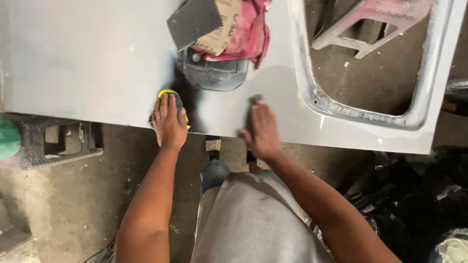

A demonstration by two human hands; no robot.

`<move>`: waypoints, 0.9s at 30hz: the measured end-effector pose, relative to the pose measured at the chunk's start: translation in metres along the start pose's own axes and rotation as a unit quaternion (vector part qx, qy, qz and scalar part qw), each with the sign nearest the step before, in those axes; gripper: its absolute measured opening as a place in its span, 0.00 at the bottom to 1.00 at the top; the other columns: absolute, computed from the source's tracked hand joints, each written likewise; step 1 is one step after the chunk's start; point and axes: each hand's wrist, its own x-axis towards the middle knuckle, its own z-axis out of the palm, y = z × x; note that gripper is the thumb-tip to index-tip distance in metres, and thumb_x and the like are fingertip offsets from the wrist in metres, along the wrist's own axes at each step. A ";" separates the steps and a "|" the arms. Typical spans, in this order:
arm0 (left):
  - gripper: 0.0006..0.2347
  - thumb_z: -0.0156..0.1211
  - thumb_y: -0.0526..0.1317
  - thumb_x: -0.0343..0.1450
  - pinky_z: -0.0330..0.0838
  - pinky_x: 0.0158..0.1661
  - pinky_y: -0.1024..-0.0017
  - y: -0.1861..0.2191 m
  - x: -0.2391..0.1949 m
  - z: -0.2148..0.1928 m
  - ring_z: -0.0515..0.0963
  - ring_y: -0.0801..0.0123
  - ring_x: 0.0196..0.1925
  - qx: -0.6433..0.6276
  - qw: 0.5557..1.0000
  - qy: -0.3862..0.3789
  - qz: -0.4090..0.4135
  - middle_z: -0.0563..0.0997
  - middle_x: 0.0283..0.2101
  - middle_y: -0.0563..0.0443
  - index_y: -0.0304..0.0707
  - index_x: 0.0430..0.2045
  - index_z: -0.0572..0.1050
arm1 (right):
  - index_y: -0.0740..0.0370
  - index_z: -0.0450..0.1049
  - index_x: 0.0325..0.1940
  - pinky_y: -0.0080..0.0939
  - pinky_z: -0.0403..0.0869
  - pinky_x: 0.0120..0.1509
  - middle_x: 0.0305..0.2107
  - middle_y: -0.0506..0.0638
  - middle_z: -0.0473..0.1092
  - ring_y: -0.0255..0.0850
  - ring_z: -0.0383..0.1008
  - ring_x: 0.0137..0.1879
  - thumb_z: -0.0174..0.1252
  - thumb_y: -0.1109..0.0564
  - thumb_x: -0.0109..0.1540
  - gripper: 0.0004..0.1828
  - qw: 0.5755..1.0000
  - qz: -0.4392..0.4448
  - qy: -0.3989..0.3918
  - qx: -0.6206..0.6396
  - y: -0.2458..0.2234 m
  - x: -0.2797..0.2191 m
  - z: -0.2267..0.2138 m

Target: The person sands a white car door panel using a sanding block and a yellow sponge. They repeatedly wipe the surface with a cloth and dip the sponge into a green bucket of water to continue the wet sanding process.

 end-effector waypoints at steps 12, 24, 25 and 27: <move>0.23 0.58 0.45 0.83 0.50 0.74 0.46 -0.084 0.074 -0.004 0.56 0.46 0.80 -0.026 0.993 0.047 0.104 0.59 0.78 0.45 0.39 0.74 0.63 | 0.57 0.46 0.84 0.66 0.44 0.88 0.80 0.57 0.47 0.59 0.46 0.87 0.53 0.43 0.73 0.40 0.995 0.062 0.073 0.007 0.065 -0.027 0.007; 0.25 0.58 0.46 0.83 0.49 0.75 0.48 -0.084 0.098 -0.022 0.54 0.49 0.80 -0.027 0.990 0.014 0.134 0.58 0.78 0.47 0.39 0.75 0.61 | 0.63 0.42 0.83 0.64 0.41 0.87 0.80 0.62 0.38 0.59 0.34 0.86 0.53 0.34 0.71 0.48 0.999 -0.029 -0.014 0.030 -0.192 0.069 0.068; 0.25 0.58 0.46 0.83 0.49 0.75 0.48 -0.084 0.095 -0.021 0.54 0.49 0.80 -0.028 0.990 0.012 0.135 0.58 0.78 0.47 0.39 0.75 0.61 | 0.63 0.42 0.83 0.64 0.41 0.87 0.80 0.62 0.38 0.59 0.34 0.86 0.53 0.34 0.71 0.48 0.999 -0.027 -0.014 0.030 -0.198 0.070 0.071; 0.25 0.58 0.47 0.82 0.49 0.75 0.48 -0.087 0.098 -0.022 0.54 0.47 0.80 -0.041 0.988 0.010 0.147 0.57 0.78 0.46 0.40 0.74 0.61 | 0.63 0.46 0.81 0.65 0.41 0.83 0.78 0.61 0.41 0.59 0.37 0.84 0.54 0.35 0.68 0.46 0.990 -0.090 -0.108 0.018 -0.210 0.080 0.076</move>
